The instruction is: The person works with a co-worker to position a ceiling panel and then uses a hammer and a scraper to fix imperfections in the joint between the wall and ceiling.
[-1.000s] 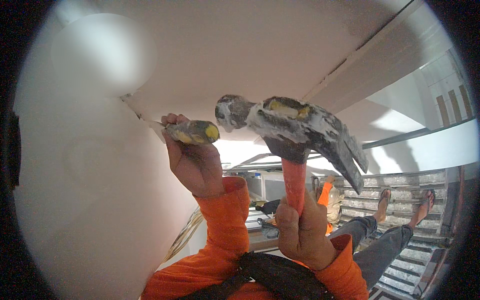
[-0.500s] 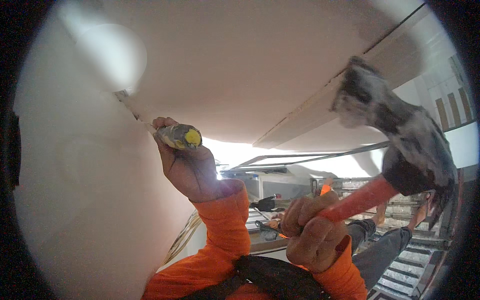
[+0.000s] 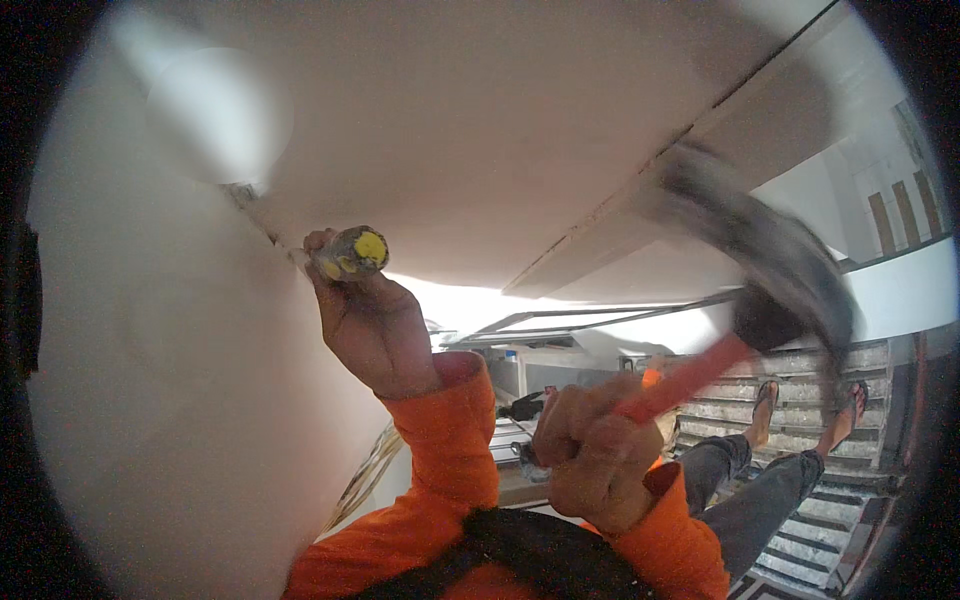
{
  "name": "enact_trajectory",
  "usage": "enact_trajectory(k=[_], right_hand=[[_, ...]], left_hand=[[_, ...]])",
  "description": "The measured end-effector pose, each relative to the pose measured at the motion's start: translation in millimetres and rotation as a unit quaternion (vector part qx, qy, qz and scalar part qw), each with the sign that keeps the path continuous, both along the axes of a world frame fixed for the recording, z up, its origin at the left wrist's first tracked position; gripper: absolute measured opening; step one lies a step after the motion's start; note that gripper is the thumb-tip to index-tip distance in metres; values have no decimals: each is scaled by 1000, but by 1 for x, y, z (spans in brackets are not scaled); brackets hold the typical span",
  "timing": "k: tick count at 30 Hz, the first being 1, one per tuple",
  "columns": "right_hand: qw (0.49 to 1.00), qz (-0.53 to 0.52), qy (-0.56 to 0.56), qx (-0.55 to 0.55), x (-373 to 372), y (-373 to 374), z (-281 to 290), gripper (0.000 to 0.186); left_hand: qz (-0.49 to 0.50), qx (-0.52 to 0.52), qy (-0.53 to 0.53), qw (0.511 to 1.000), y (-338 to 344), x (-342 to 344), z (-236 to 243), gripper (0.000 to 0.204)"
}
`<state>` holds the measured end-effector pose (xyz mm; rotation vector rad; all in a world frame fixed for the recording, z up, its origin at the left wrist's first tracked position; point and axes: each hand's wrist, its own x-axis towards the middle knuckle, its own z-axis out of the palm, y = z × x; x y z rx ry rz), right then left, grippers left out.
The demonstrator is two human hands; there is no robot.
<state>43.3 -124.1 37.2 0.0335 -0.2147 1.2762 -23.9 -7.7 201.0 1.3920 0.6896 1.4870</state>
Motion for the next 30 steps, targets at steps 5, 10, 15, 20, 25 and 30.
enact_trajectory(k=[5,10,15,20,25,30], right_hand=[[980,85,-177,-17,-10,12,6,31],[986,50,-153,-44,23,1,21,19],[996,-36,0,-76,19,-2,16,24],[942,116,-313,-35,28,7,19,22],[999,-43,24,-5,25,-6,25,24],[994,-32,-101,-15,17,5,15,27]], left_hand=[[-89,-77,-44,992,8,-41,5,28],[-82,-64,-45,994,-6,7,11,30],[-103,-77,-64,990,-1,-9,7,28],[-28,-14,-1,1000,12,-14,0,27],[-128,-73,-78,986,-3,0,9,29],[-102,-67,-63,991,2,-17,4,29]])
